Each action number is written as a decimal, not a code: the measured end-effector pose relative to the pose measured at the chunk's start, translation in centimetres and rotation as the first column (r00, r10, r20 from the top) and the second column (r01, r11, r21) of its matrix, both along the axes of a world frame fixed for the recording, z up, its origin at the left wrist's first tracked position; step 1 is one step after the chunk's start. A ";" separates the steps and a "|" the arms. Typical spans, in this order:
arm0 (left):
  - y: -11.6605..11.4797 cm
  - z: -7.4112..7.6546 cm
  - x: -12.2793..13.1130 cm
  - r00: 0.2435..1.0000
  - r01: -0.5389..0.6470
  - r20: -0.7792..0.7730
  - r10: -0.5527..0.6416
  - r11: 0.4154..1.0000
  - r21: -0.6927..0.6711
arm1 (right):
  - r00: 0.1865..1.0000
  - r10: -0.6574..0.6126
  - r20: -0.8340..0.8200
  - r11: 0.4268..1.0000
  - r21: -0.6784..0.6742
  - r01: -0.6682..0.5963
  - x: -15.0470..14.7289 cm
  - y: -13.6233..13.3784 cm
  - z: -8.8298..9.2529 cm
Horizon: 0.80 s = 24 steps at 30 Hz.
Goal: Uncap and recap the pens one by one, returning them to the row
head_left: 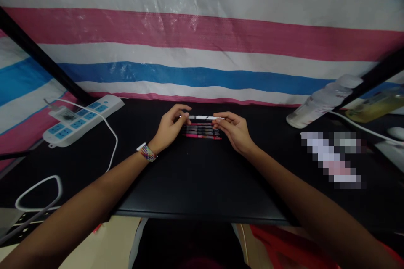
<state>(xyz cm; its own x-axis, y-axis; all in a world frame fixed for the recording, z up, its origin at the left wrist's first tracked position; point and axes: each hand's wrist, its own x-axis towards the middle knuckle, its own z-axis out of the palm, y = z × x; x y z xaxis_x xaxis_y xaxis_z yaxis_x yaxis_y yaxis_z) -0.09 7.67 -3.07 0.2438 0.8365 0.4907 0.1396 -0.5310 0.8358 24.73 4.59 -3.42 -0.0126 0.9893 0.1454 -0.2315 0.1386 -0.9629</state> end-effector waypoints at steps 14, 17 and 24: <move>0.0 0.2 0.1 0.999 -0.006 -0.046 0.013 0.988 0.152 | 1.000 -0.026 -0.015 1.000 -0.015 0.026 0.2 0.3 -0.1; 0.0 0.0 0.0 0.996 -0.027 -0.079 0.040 0.987 0.159 | 0.999 -0.032 -0.033 0.999 -0.010 0.032 0.2 0.3 0.0; -0.1 0.3 -0.1 0.979 -0.103 -0.175 0.103 0.995 0.007 | 0.999 -0.036 -0.017 0.999 -0.006 0.036 0.3 0.3 0.1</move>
